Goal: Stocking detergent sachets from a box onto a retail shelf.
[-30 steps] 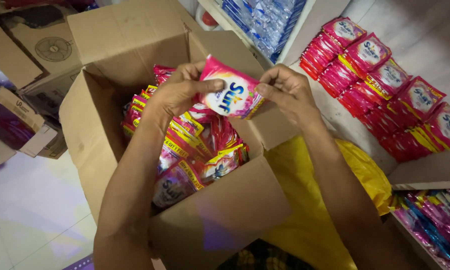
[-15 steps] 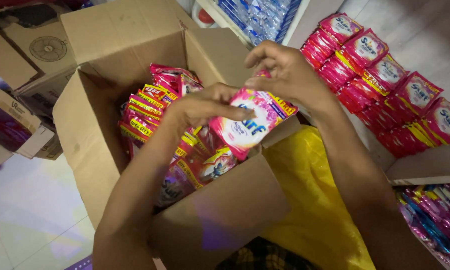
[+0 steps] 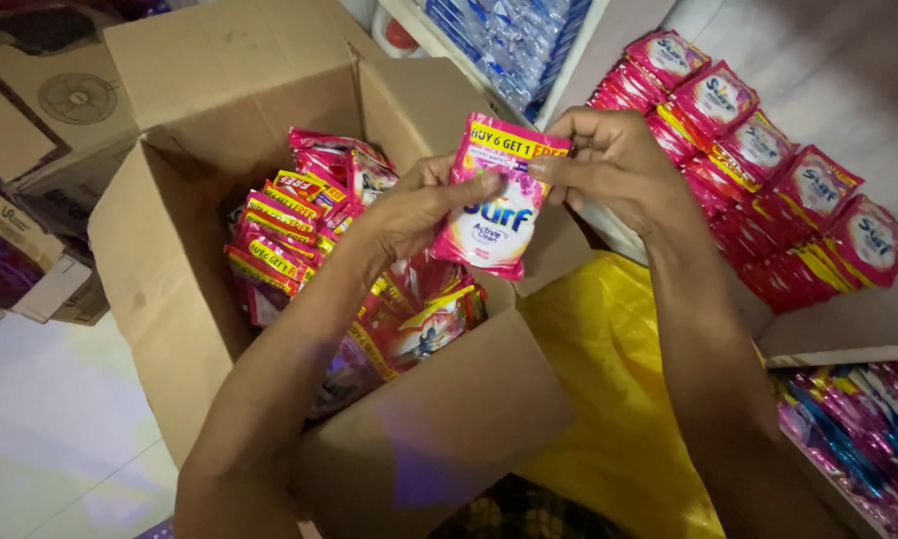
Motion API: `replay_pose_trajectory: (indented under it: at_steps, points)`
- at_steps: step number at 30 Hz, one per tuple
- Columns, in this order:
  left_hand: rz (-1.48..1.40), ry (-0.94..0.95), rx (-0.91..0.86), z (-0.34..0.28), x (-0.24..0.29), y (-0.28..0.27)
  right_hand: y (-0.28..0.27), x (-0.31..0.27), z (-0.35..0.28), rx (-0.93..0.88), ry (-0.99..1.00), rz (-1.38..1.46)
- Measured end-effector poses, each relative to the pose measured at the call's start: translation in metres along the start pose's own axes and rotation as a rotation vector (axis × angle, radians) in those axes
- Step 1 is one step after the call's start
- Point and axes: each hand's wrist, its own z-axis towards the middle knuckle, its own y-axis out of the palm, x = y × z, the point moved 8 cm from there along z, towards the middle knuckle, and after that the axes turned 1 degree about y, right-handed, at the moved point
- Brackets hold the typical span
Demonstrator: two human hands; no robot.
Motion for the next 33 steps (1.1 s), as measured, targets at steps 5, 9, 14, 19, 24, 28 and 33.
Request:
replay_pose_trajectory:
  at_steps: [5,9,14,19,24,28,33]
  points:
    - [-0.13,0.009,0.063,0.009,-0.009,-0.003,0.003,0.0,0.003,0.109,-0.072,0.111]
    - [-0.274,0.039,0.179,0.016,-0.018,-0.015,0.005,0.014,0.005,0.174,0.026,0.175]
    - [-0.364,0.075,0.146,0.018,-0.023,-0.013,-0.001,0.034,0.004,0.189,0.011,0.173]
    - [-0.294,0.083,0.181,0.017,-0.028,-0.012,-0.008,0.034,-0.001,0.279,0.005,0.099]
    - [-0.388,0.105,0.174,0.017,-0.027,-0.007,0.003,0.039,-0.011,0.128,0.062,0.25]
    - [-0.341,0.092,0.189,0.018,-0.031,-0.01,-0.016,0.072,-0.01,0.215,0.048,0.126]
    - [-0.4,0.131,0.157,0.02,-0.031,-0.008,0.001,0.058,-0.013,0.127,0.029,0.366]
